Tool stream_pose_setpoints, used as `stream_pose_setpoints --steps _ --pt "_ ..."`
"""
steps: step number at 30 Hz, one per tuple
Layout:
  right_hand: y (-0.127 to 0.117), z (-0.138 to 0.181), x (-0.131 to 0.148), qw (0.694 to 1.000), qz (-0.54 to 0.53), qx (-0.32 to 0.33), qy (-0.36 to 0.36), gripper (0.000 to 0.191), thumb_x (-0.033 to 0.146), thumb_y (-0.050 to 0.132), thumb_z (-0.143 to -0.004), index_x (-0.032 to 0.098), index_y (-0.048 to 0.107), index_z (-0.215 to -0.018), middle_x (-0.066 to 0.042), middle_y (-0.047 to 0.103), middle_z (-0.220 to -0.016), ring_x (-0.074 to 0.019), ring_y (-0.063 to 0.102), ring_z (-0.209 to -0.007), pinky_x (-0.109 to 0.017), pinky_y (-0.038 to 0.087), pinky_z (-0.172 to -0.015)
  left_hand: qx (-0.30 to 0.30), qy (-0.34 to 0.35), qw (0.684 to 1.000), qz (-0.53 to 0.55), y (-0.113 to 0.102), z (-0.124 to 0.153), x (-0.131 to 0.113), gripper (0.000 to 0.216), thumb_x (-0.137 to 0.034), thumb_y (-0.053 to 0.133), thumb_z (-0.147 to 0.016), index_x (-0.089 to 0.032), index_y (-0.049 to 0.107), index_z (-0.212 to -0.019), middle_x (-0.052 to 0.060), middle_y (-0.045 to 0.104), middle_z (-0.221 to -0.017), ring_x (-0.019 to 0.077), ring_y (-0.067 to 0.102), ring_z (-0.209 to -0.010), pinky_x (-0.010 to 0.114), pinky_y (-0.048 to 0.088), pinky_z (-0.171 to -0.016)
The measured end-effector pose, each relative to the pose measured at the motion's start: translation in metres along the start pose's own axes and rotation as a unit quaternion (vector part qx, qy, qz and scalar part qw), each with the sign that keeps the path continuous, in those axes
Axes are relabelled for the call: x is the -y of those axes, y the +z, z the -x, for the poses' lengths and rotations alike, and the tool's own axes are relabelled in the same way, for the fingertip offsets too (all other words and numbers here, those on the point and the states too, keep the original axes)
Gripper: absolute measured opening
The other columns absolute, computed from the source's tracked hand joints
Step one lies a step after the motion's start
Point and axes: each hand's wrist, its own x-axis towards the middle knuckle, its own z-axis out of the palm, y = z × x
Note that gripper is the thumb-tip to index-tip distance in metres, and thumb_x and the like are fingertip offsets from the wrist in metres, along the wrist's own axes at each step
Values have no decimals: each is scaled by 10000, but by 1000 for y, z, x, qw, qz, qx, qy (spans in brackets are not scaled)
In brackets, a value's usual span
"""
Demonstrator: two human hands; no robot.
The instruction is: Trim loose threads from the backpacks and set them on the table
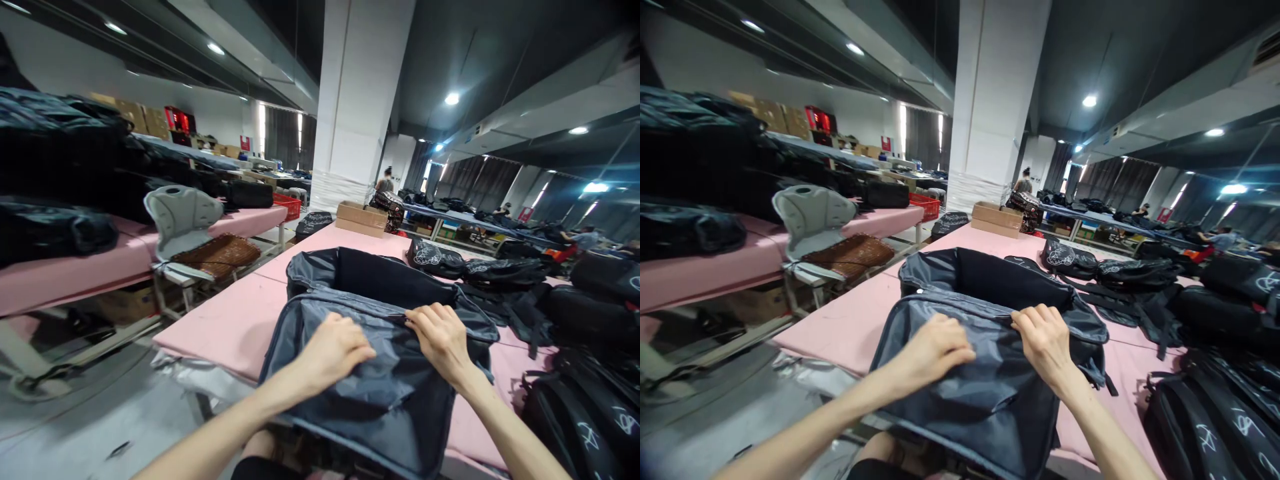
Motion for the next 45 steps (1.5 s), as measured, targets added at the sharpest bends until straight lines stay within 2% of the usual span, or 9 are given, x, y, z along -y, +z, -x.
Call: stream_pose_setpoints --steps 1,3,6,9,14,23,29,36,45 --pt "0 -1 0 999 -19 -6 25 89 176 520 -883 160 603 -909 -34 652 -786 -149 508 -698 -294 320 -627 -13 -17 1000 9 -13 3 12 312 -263 477 -845 -199 617 -574 -8 628 -627 135 550 -663 276 384 -693" --pt "2 -5 5 998 -41 -20 38 89 177 543 -871 162 602 -937 -37 659 -824 -149 520 -720 -289 332 -631 -117 -103 988 -8 -35 7 40 284 -300 470 -834 -189 609 -613 20 638 -729 155 569 -742 281 407 -721" --pt "12 -24 20 998 -40 -45 5 110 171 552 -865 180 606 -961 -28 668 -844 -145 521 -723 -294 329 -638 -191 -191 962 -46 -46 9 71 141 -311 553 -759 -175 589 -747 44 606 -825 190 565 -818 308 431 -754" --pt "28 -47 37 998 -19 -50 -37 131 163 538 -867 195 611 -972 -21 674 -876 -143 515 -732 -303 313 -643 -176 -209 961 -36 -40 8 77 140 -292 560 -744 -178 588 -821 38 585 -858 185 571 -834 303 447 -770" --pt "44 -71 46 995 10 -13 -96 169 124 508 -868 199 609 -980 -18 673 -929 -141 509 -769 -313 297 -665 -108 -204 972 -40 -44 3 61 181 -291 534 -759 -236 659 -878 8 570 -952 165 580 -845 284 442 -772" --pt "40 -76 43 992 19 1 -128 172 125 463 -901 187 604 -978 -12 671 -920 -138 492 -764 -307 292 -672 -95 -203 974 -24 -51 0 59 179 -290 527 -751 -233 670 -842 -14 591 -946 145 583 -810 250 433 -735" --pt "29 -99 39 972 33 69 -224 194 137 424 -922 178 613 -915 -16 661 -860 -144 475 -753 -304 289 -661 -92 -190 977 -32 -54 0 56 171 -284 520 -758 -231 672 -815 -17 598 -909 140 580 -785 249 420 -701" --pt "31 -99 36 986 5 52 -156 175 135 450 -909 202 608 -941 -4 663 -846 -148 460 -740 -308 276 -657 -93 -209 973 -11 -57 1 55 169 -284 540 -739 -230 685 -806 -17 607 -887 145 586 -787 246 427 -727" --pt "26 -103 45 978 21 57 -201 214 157 397 -936 174 610 -949 -20 666 -863 -151 473 -754 -308 287 -649 -93 -205 974 -13 -58 2 54 184 -293 526 -738 -230 687 -803 -14 606 -874 147 584 -791 249 426 -713"
